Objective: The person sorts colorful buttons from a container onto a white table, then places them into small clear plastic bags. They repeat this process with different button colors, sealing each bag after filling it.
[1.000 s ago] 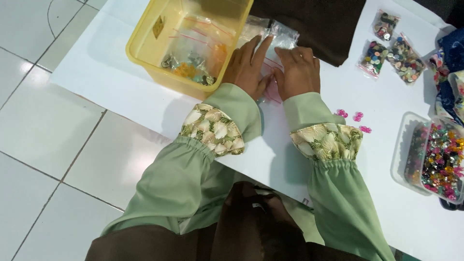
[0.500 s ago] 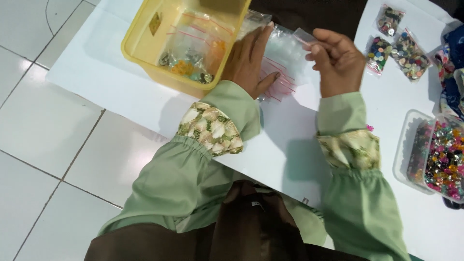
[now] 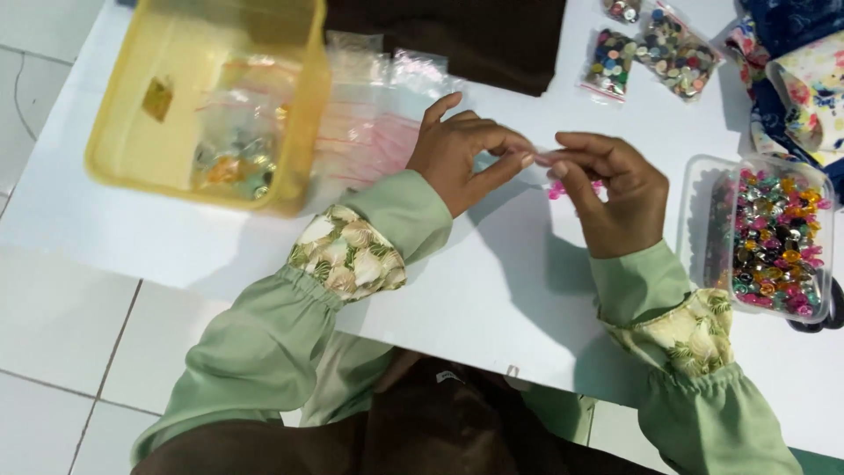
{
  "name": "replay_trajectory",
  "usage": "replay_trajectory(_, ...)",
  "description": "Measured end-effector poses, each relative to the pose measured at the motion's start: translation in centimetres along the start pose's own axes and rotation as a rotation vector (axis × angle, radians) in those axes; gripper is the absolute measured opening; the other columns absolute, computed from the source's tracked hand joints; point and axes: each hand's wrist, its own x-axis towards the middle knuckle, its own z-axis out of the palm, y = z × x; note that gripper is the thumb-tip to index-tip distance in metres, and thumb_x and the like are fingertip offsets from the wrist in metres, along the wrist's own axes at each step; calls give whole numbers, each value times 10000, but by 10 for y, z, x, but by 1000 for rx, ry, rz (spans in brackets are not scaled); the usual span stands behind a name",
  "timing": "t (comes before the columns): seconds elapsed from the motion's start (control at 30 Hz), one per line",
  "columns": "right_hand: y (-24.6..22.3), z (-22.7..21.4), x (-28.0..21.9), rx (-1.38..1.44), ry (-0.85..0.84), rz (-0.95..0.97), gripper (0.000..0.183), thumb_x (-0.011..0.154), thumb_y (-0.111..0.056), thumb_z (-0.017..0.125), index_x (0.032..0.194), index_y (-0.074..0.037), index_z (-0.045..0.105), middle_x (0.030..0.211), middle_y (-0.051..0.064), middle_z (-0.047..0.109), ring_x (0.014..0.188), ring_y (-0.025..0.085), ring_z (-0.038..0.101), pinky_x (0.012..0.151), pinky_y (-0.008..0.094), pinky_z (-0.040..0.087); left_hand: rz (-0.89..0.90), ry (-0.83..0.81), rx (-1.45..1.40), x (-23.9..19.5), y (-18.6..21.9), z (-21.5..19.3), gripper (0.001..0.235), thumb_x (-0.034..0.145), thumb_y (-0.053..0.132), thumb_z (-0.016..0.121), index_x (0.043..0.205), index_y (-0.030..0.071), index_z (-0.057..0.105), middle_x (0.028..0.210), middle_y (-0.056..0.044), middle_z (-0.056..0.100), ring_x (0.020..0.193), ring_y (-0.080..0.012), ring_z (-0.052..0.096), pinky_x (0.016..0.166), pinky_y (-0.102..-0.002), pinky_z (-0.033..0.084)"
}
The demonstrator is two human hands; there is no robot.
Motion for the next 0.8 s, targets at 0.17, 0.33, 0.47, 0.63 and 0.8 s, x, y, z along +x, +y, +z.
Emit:
replay_trajectory(0.17,28,-12,-17,-31,41,-63,198,987,123,727,1174,97,668,1007,225,767,722,254,693,694,321,562,43,-74,-24,-8,-11,14,82,971,299,760,1027,239,761,896,84,747,922,-136,693,1193,-503,173)
replay_trajectory(0.33,45,-23,-14,-168,36,-248,194,1002,45,746,1189,70,700,1077,190,772,870,350,722,719,399,594,62,-45,-64,-10,-13,11,57,971,248,794,957,195,778,905,79,749,922,-152,678,1187,-477,181)
replay_trajectory(0.47,48,-26,-25,-310,79,-407,175,964,-24,784,1123,34,739,1099,180,721,961,338,657,774,421,598,87,-32,-38,-11,-7,12,93,920,294,839,904,224,781,869,113,733,955,-140,662,1198,-454,195)
replay_trajectory(0.63,39,-16,-31,-384,108,-562,133,935,-3,792,1054,-61,798,1031,151,734,899,324,651,743,425,572,98,-30,-28,-13,1,12,126,868,267,878,870,218,761,828,98,705,935,-170,642,1172,-476,240)
replay_trajectory(0.8,41,-17,-30,-475,67,-696,138,927,17,795,1032,-70,819,1044,130,753,890,299,638,762,404,575,105,-15,-42,-16,0,16,153,833,316,888,820,250,751,770,108,670,883,-161,618,1159,-488,258)
